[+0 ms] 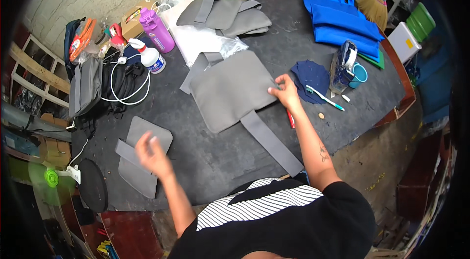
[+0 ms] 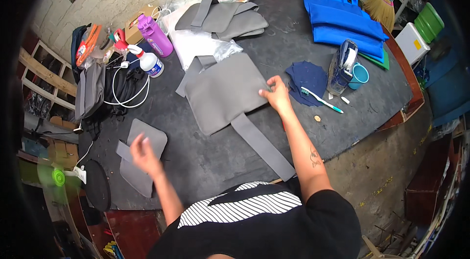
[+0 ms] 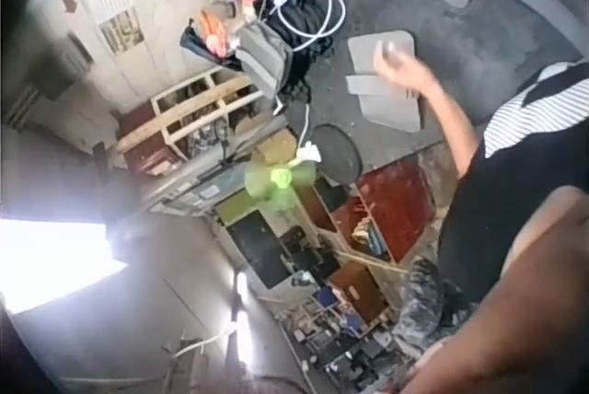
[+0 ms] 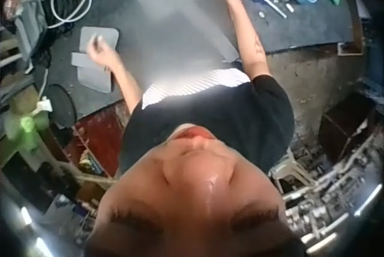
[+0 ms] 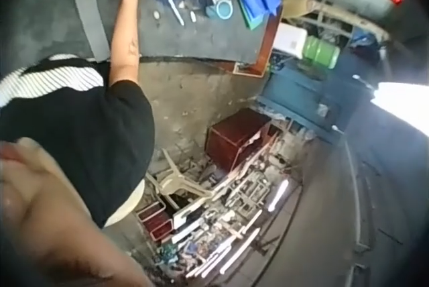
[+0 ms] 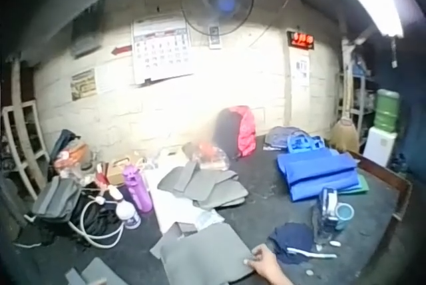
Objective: Assembling and finishing fabric components by sealing edges with a lighter and attaching straps.
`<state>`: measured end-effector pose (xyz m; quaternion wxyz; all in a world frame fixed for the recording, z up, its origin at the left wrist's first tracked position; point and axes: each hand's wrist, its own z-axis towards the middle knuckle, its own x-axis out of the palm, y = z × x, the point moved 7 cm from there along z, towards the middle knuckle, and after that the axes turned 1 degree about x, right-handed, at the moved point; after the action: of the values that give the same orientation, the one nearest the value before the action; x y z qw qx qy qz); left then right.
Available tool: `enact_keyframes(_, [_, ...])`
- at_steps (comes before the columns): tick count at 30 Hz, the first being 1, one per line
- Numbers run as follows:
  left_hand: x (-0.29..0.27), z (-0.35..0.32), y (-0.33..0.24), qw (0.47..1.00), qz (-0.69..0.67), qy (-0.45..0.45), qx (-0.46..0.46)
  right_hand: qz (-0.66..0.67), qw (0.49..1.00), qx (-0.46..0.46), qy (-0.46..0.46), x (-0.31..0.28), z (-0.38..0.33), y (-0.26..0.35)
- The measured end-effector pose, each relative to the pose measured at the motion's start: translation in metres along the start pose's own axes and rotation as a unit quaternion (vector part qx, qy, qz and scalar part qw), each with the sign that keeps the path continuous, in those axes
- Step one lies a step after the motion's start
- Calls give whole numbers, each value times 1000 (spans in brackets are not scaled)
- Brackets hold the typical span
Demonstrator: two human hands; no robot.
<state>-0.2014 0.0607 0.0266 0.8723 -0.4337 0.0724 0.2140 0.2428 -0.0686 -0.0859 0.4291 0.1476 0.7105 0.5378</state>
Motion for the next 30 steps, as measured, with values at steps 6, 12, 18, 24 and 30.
enact_keyframes(6, [203, -44, -101, 890, -77, 395, 214, -65, 995, 43, 64, -9, -67, 2])
enact_keyframes(12, [247, -143, -102, 819, 73, 469, 323, -117, 992, 35, -17, -37, -55, 3])
enact_keyframes(18, [269, -96, -106, 847, 7, 498, 184, -130, 988, -61, -57, -5, -20, -1])
enact_keyframes(24, [356, -41, -63, 859, 56, 487, 150, -98, 994, -13, -41, 8, -29, -6])
enact_keyframes(30, [385, -54, -53, 733, 46, 678, 9, -29, 998, -34, -33, 1, -33, -2])
